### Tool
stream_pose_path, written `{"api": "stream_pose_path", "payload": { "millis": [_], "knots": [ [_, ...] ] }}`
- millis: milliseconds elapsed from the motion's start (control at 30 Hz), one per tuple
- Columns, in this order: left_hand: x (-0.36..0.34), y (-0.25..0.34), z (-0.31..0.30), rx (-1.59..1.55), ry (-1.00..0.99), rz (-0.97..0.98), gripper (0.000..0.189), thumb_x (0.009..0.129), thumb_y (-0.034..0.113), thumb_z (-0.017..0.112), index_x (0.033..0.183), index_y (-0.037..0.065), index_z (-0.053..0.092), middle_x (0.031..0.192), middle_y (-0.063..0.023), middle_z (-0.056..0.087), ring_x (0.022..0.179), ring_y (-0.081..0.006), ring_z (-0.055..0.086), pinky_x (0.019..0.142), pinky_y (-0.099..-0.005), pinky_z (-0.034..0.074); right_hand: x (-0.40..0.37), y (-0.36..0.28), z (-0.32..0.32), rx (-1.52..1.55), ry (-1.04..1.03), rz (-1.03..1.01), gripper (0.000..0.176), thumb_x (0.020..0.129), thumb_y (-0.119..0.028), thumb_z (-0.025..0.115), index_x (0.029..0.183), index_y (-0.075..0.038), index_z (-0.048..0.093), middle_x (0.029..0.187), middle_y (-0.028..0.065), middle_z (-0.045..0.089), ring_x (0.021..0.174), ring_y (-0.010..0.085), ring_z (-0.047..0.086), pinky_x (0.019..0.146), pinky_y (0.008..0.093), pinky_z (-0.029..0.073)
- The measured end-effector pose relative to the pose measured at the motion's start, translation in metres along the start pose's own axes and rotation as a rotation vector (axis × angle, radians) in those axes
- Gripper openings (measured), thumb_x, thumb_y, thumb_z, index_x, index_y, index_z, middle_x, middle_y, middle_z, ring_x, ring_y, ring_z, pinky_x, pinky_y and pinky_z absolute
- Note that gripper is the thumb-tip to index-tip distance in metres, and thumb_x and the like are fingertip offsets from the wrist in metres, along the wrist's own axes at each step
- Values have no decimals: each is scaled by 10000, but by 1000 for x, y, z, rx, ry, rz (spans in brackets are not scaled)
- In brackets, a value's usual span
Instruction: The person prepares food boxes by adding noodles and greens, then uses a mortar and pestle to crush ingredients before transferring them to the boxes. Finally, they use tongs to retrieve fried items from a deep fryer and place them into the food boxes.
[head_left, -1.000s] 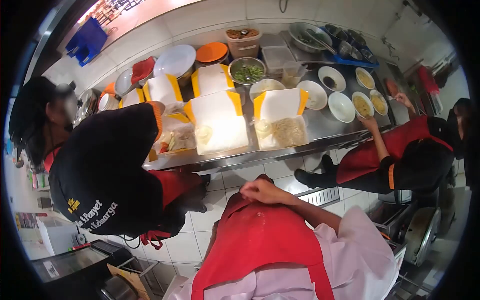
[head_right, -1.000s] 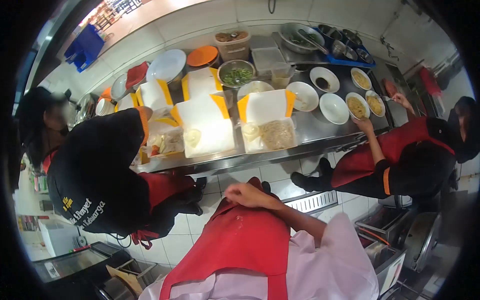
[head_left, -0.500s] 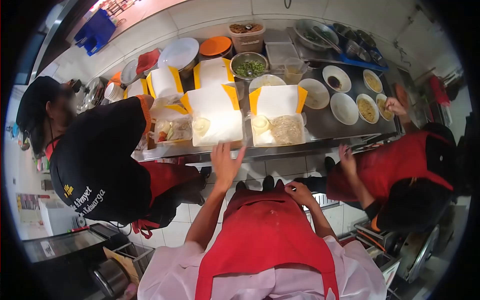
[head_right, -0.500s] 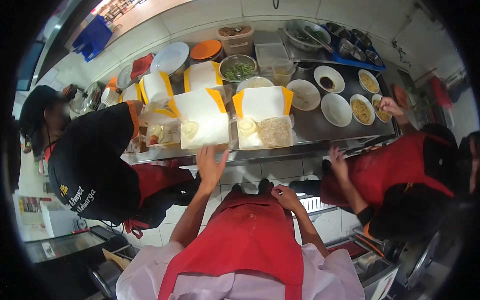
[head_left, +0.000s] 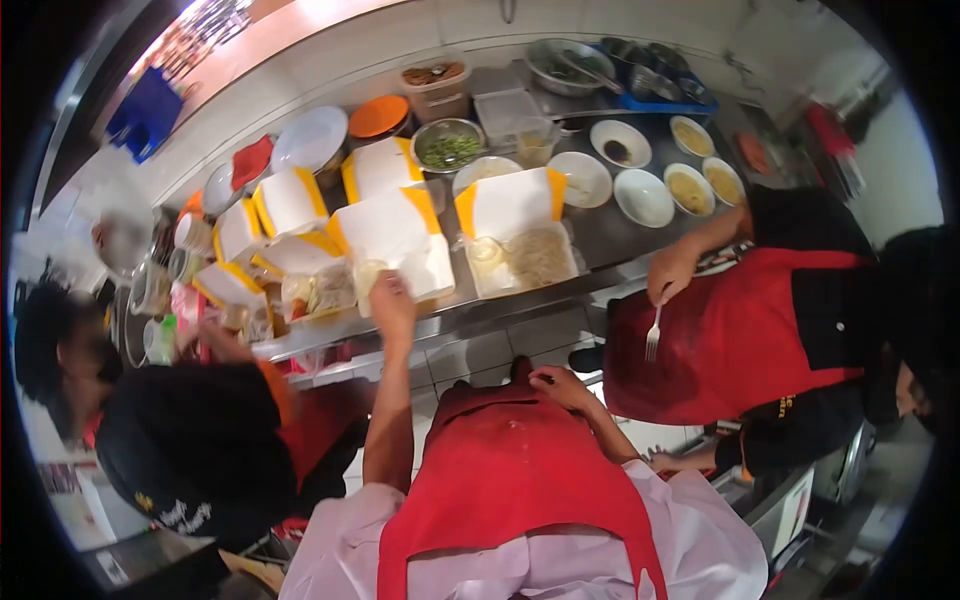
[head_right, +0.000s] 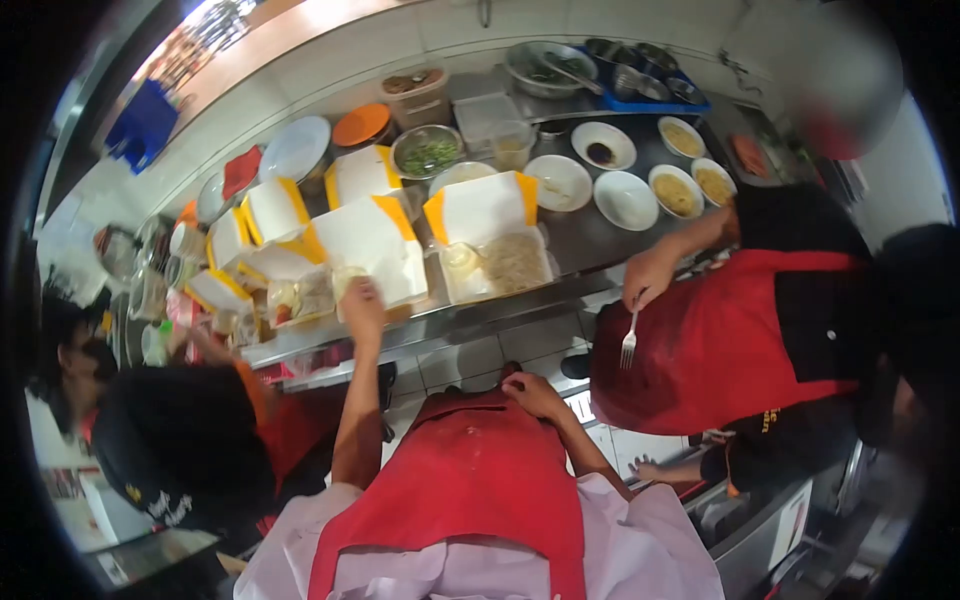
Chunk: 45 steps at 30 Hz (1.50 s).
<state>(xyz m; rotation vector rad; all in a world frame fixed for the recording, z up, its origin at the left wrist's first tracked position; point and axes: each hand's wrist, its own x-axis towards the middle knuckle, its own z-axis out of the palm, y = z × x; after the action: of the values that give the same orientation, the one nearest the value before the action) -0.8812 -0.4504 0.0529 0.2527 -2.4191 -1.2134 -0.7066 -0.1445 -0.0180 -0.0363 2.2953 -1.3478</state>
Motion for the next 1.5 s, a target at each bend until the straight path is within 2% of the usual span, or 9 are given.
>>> {"api": "stream_pose_path", "payload": {
  "millis": [67,133,233,467,833,1133,1233,1333,1500],
  "knots": [
    [3,-23,-23,189,211,108,83,844,-2,520,921,4,550,761,-218,597,738,-417,600,677,-464,466,-1,-11,7,-17,-24,18,322,915,-300,617,1083,-30,671,1039,186,688,985,344,657,858,389,505],
    [5,-52,-40,289,200,-16,149,852,-13,497,1000,6,506,854,-231,601,806,-427,596,725,-482,461,-2,-20,14,-17,-21,29,339,919,-313,613,1095,-29,667,1039,191,687,987,348,656,856,392,505],
    [2,-68,-60,368,174,62,169,871,-11,475,1040,-10,487,941,-245,593,896,-438,583,776,-495,449,-2,-31,25,-9,-13,30,345,923,-318,607,1100,-26,661,1045,195,686,995,354,653,865,394,503],
    [-1,-71,-77,450,172,-274,242,880,36,503,1113,-6,457,939,-268,611,883,-461,602,759,-513,463,1,-27,36,-44,14,89,367,914,-355,599,1121,-59,661,1084,177,682,1028,332,649,895,379,495],
    [-23,-94,-75,495,110,14,152,871,40,565,1021,23,547,954,-193,532,837,-413,573,727,-484,457,6,40,43,-180,55,239,388,880,-392,583,1057,-63,692,1053,165,698,1014,330,658,895,392,512],
    [-39,-116,-71,422,-12,24,186,879,18,561,1054,9,620,951,-200,540,826,-368,594,715,-458,471,2,59,27,-91,49,278,482,883,-476,579,1085,-54,696,1079,171,694,1026,323,656,896,393,505],
    [-52,-116,-64,263,246,104,152,901,13,534,1021,-42,609,947,-184,551,783,-326,585,670,-411,468,-1,67,22,-62,44,321,514,875,-501,583,1101,-54,696,1091,168,693,1038,322,653,905,392,501],
    [-74,-70,-53,-30,299,164,146,923,24,514,992,-75,597,919,-168,557,747,-273,558,629,-354,447,-3,98,26,-32,103,389,524,865,-501,590,1123,-56,690,1099,171,692,1043,333,651,913,398,500],
    [-120,-53,11,-124,-194,444,135,918,52,541,1000,-18,623,792,-121,579,628,-246,530,567,-358,426,-33,114,42,37,277,506,539,861,-512,582,1152,-68,677,1113,177,686,1053,337,645,929,405,494]
  ]
}}
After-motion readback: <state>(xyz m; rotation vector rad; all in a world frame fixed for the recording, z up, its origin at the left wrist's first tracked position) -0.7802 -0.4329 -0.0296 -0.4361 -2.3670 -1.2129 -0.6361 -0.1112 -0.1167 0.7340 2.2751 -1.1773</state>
